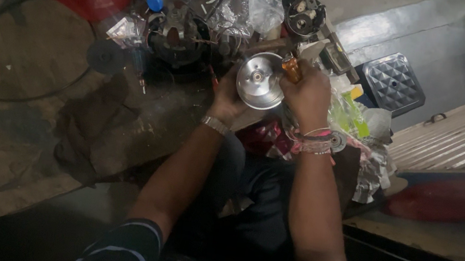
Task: The person sits on the floor and uses a screwdriver to manipulate a small metal bowl containing wires and components. They repeatedly insert the tool into the bowl, adjust the internal parts, and occasionally wipe the surface with a cloth.
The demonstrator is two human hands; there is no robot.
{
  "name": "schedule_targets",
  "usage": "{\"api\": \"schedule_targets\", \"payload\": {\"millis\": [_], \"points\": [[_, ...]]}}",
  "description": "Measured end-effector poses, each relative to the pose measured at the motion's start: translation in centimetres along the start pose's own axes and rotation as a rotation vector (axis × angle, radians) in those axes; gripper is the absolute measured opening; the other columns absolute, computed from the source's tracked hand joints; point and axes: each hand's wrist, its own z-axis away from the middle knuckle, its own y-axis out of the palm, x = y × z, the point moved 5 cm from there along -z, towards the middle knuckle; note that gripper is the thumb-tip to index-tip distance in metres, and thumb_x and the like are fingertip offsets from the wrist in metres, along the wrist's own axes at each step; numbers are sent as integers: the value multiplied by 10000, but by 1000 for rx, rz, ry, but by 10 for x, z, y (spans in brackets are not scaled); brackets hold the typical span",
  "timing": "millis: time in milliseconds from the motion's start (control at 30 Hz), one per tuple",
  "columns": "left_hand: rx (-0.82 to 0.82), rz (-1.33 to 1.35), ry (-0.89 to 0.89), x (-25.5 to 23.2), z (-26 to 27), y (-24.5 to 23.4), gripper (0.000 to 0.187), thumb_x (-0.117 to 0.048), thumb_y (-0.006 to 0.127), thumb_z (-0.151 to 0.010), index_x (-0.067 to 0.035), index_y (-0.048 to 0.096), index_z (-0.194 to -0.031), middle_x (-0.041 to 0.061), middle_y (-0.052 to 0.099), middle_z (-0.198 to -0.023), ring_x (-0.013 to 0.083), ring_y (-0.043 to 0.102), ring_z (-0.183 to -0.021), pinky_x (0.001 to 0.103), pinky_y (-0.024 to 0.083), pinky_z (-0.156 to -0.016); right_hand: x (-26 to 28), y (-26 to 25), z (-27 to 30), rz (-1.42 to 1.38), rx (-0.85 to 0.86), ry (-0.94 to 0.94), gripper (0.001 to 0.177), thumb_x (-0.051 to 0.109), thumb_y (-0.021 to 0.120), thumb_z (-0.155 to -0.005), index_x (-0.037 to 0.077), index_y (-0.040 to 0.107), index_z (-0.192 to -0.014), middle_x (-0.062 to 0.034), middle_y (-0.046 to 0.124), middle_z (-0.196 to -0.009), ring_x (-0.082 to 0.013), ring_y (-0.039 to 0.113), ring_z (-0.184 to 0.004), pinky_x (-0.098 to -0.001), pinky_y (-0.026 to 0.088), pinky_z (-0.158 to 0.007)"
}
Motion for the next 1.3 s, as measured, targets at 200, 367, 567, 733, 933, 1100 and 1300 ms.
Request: {"api": "schedule_targets", "payload": {"millis": [200,367,567,733,933,1100,1300], "points": [[15,281,-199,11,25,26,382,-302,618,-1007,-19,638,-1263,153,687,-1239,286,649,-1142,438,517,-1052,-7,6,0,17,-21,44,342,235,794,-793,40,737,-1068,-235,708,-881,-426,689,-825,-511,529,-715],[12,45,-83,2,11,14,391,-311,599,-1000,-32,629,-1273,156,669,-1281,296,641,-1196,475,491,-1093,-15,6,1,-40,-6,33,393,250,815,-771,26,731,-1084,-236,719,-918,-411,705,-829,-486,547,-727],[-140,-97,-32,0,27,29,554,-387,628,-959,-64,539,-1400,195,552,-1414,347,517,-1339,552,476,-1113,-35,12,1,-111,-94,68,375,227,807,-830,20,708,-1127,-223,730,-956,-390,723,-859,-452,568,-725],[-200,-166,0,-4,29,30,589,-417,649,-939,-103,525,-1422,186,509,-1439,369,459,-1369,535,476,-1091,-56,14,-6,-283,-151,177,321,166,764,-832,22,673,-1104,-187,734,-934,-351,745,-817,-432,567,-711],[-62,-210,27,0,22,31,621,-409,630,-976,-74,470,-1473,193,469,-1464,366,463,-1358,540,470,-1081,-47,10,-9,-206,-155,59,264,196,809,-908,30,710,-1087,-163,738,-963,-297,734,-838,-399,565,-727],[14,-91,-27,4,28,50,637,-429,554,-948,-96,435,-1479,217,480,-1451,402,479,-1352,609,478,-1088,-40,-12,5,-396,-136,215,344,262,828,-901,13,708,-1106,-118,741,-915,-223,682,-776,-356,537,-698],[-157,-272,44,8,41,57,713,-418,670,-922,-66,433,-1494,251,456,-1465,409,501,-1342,558,563,-1031,-34,-5,6,-371,-42,32,321,192,852,-906,-5,704,-1112,-83,737,-982,-141,690,-848,-305,558,-767]]}}
